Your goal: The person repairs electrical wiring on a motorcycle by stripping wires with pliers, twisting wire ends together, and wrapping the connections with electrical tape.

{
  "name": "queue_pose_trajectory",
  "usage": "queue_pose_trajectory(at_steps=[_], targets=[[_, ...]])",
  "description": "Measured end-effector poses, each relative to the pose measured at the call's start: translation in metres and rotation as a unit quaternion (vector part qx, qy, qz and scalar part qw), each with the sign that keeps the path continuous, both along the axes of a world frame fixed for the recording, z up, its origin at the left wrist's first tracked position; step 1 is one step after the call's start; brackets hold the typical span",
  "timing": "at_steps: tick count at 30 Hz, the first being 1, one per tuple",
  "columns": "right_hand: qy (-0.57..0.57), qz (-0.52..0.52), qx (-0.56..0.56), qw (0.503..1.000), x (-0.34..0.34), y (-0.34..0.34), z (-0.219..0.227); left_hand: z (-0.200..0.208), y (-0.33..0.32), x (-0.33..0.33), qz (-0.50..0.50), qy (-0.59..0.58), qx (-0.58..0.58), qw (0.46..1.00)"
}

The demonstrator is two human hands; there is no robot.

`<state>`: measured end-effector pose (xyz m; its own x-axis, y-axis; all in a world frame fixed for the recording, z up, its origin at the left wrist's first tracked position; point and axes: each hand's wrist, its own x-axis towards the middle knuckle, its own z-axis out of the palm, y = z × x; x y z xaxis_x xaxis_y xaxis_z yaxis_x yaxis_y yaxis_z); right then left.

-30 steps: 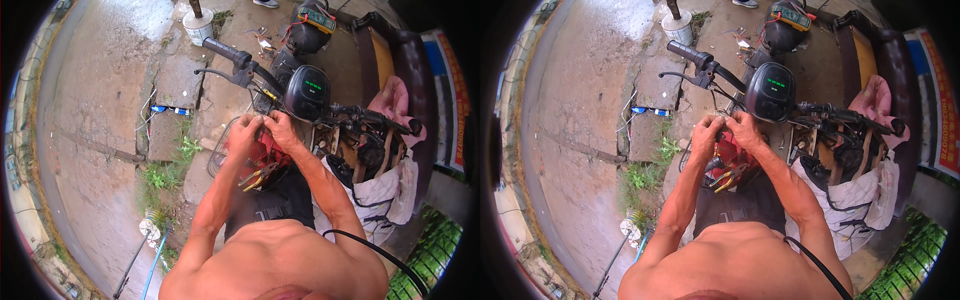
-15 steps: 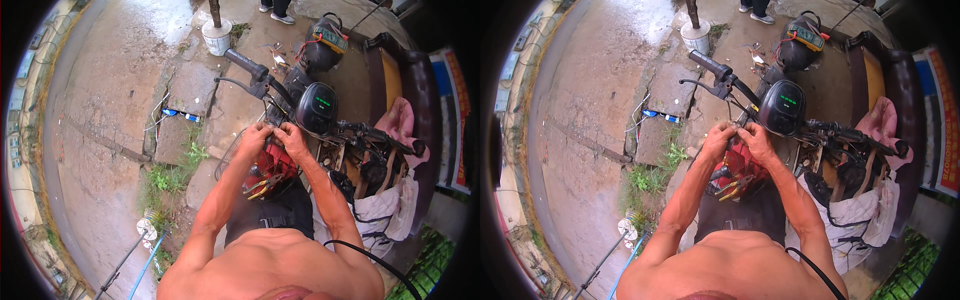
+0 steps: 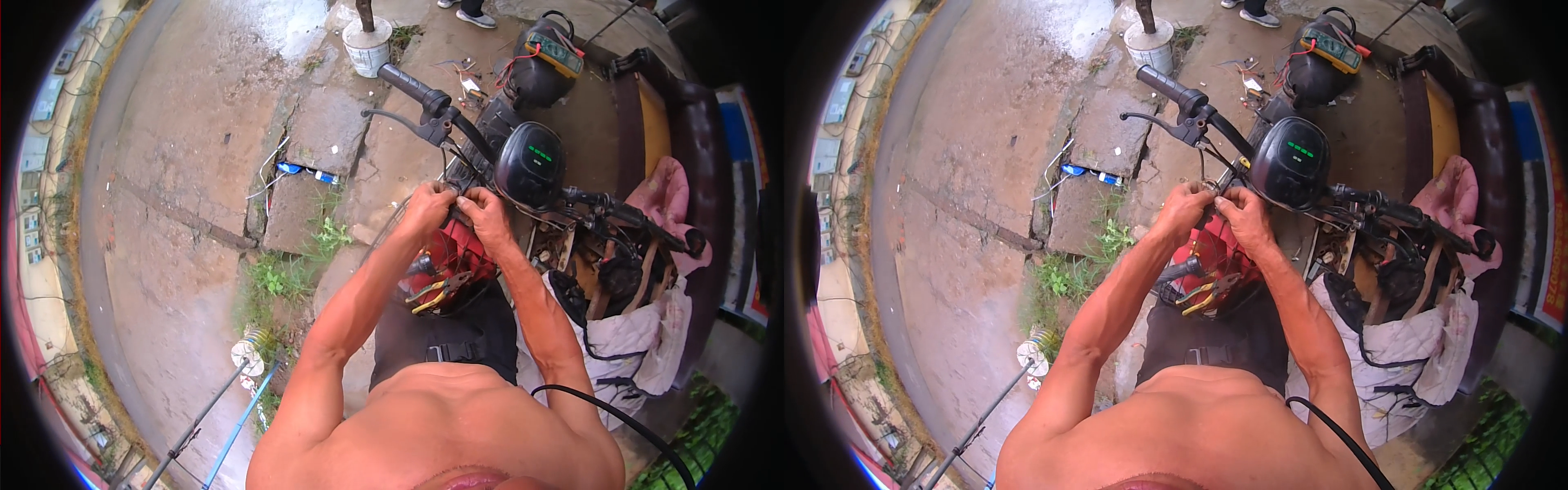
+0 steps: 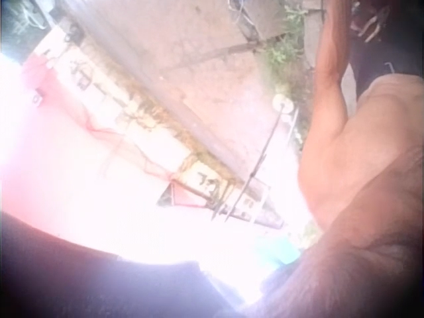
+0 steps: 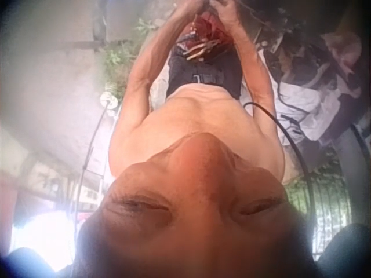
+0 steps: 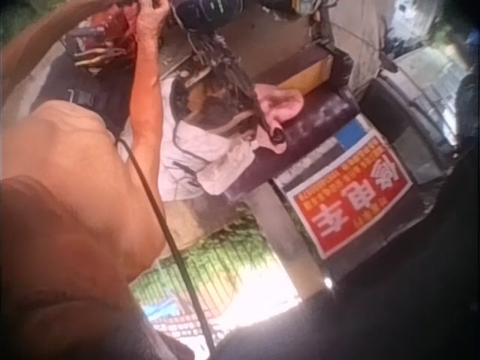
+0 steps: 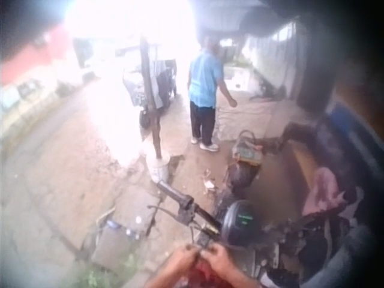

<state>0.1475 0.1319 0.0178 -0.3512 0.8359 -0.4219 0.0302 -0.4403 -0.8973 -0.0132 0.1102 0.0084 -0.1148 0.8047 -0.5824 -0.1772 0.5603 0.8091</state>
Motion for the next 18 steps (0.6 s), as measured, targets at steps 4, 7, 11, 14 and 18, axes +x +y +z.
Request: queue_pose_trajectory(at_steps=[4,7,11,14,18], targets=[[0.036,-0.023,-0.040,0.998,-0.003,0.003,0.003,0.000,0.000,0.001,0.025,-0.026,0.011,0.999],[0.040,-0.042,-0.034,0.998,-0.008,0.004,-0.006,0.009,-0.002,0.003,0.039,-0.040,0.030,0.998],[0.050,-0.047,-0.032,0.997,-0.008,-0.001,-0.004,-0.005,-0.009,0.003,0.050,-0.078,0.065,0.994],[0.058,-0.057,-0.004,0.997,-0.004,-0.002,-0.013,0.006,-0.010,0.008,0.040,-0.089,0.071,0.993],[0.038,-0.050,0.026,0.998,-0.002,-0.002,-0.018,0.013,-0.014,0.002,0.030,-0.109,0.065,0.992]])
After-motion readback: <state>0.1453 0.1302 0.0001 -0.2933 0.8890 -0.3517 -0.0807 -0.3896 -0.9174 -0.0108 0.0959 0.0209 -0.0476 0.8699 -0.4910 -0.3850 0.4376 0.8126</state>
